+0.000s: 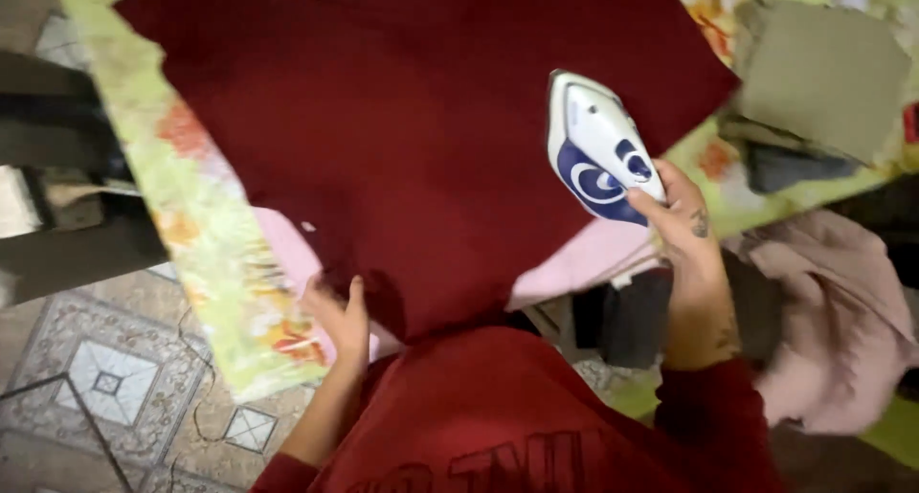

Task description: Ironing a maroon t-shirt on a table with a floral tablecloth.

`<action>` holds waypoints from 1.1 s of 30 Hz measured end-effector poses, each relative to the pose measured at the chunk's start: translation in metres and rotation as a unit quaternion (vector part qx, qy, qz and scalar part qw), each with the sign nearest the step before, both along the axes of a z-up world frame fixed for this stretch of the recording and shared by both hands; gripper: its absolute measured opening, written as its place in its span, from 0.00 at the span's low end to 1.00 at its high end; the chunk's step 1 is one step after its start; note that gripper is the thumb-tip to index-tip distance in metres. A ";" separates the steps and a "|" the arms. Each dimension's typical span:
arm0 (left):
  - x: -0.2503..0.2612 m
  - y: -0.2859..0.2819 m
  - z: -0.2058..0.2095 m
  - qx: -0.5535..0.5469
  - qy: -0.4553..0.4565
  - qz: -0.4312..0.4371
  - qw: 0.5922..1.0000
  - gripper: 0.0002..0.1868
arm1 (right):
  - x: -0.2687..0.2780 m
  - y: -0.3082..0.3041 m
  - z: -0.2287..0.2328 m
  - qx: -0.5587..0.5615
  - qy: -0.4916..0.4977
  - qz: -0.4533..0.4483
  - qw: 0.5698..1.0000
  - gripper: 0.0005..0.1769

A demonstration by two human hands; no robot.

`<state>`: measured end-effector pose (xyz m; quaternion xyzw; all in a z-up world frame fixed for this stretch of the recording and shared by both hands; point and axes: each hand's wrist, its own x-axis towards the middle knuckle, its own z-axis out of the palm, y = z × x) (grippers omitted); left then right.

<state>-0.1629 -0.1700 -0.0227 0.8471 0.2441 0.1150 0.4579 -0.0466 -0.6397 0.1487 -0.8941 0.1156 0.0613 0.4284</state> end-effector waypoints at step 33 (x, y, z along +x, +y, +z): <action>0.037 -0.068 0.166 -0.233 -0.136 -0.039 0.962 0.33 | -0.150 -0.138 -0.258 0.200 -0.247 -0.498 0.807 0.25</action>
